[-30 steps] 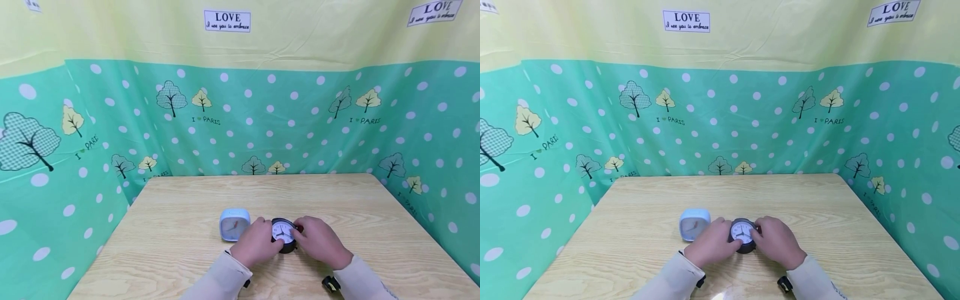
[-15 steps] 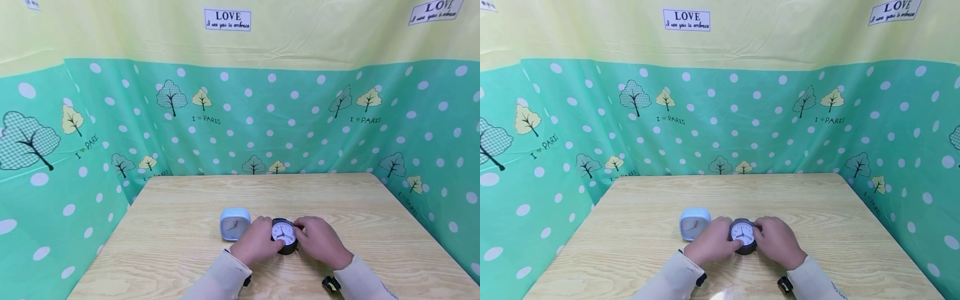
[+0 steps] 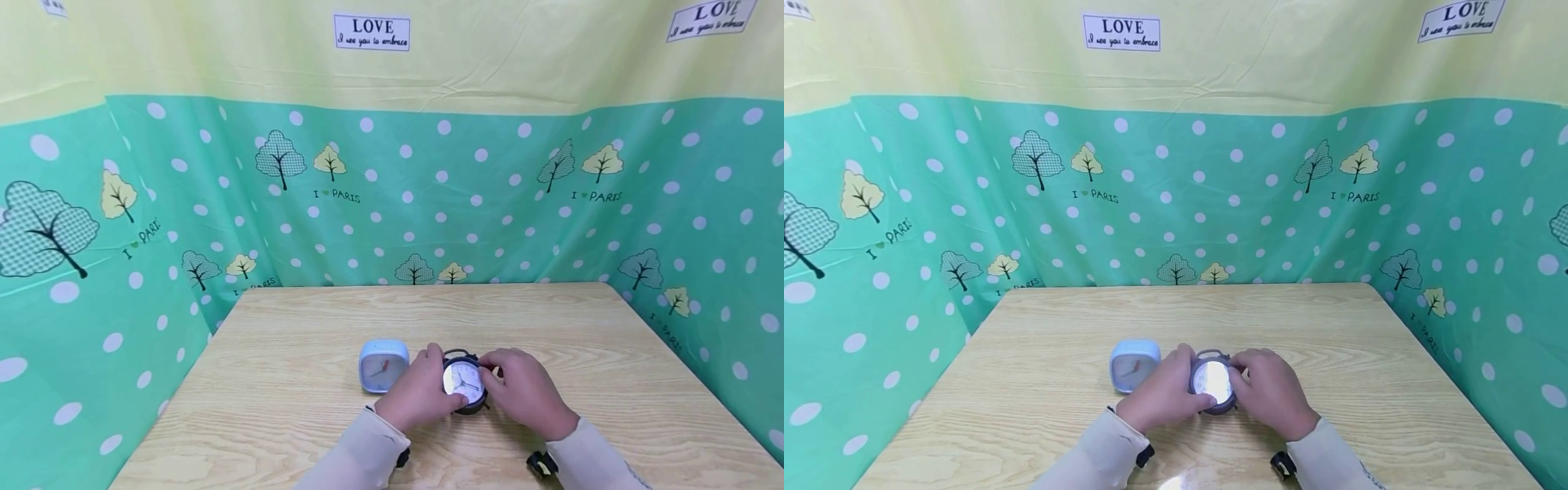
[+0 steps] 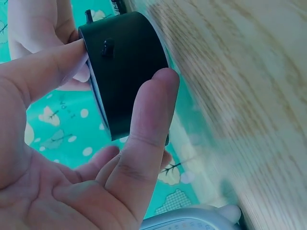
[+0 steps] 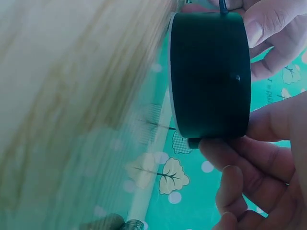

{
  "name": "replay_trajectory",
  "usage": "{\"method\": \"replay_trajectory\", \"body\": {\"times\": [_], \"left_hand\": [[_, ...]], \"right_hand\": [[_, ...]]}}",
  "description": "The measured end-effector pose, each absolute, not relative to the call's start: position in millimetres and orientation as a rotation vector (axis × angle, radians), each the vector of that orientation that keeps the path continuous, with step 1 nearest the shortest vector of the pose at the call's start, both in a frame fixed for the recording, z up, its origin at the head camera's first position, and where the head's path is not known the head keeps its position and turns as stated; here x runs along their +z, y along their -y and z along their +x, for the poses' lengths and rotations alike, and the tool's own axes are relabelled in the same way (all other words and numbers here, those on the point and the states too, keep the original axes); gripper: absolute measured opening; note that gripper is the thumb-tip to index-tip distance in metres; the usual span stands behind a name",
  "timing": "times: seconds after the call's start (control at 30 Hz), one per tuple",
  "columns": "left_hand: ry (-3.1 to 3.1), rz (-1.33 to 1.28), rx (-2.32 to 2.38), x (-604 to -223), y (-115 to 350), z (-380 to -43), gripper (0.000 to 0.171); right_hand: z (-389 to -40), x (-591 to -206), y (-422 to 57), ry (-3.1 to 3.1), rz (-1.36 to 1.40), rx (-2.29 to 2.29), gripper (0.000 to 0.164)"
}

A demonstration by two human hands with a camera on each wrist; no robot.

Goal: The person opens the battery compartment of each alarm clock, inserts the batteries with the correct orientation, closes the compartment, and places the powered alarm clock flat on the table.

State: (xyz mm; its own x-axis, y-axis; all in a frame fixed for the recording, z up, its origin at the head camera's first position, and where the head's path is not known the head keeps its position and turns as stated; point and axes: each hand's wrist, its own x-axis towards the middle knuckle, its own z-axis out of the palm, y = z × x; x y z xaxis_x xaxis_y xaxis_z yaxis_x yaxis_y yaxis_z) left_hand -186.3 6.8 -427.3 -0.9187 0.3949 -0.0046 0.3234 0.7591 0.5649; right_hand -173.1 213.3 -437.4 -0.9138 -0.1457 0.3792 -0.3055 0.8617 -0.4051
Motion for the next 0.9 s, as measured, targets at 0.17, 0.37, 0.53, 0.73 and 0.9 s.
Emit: {"method": "replay_trajectory", "body": {"times": [0.17,0.37,0.53,0.73,0.9], "left_hand": [[-2.819,0.57,0.904,-429,-7,-187,0.112],[-2.799,0.576,0.93,-430,-6,-186,0.123],[-2.801,0.586,0.925,-430,-6,-187,0.12],[-2.807,0.594,0.965,-429,-5,-187,0.111],[-2.802,0.616,1.003,-425,-4,-188,0.096]], "right_hand": [[-172,-438,-215,2.628,0.388,0.653,0.007],[-172,-439,-216,2.541,0.467,0.658,0.007],[-173,-439,-218,2.499,0.515,0.71,0.009],[-173,-440,-220,2.476,0.504,0.778,0.009],[-174,-441,-225,2.474,0.453,0.84,0.008]]}}
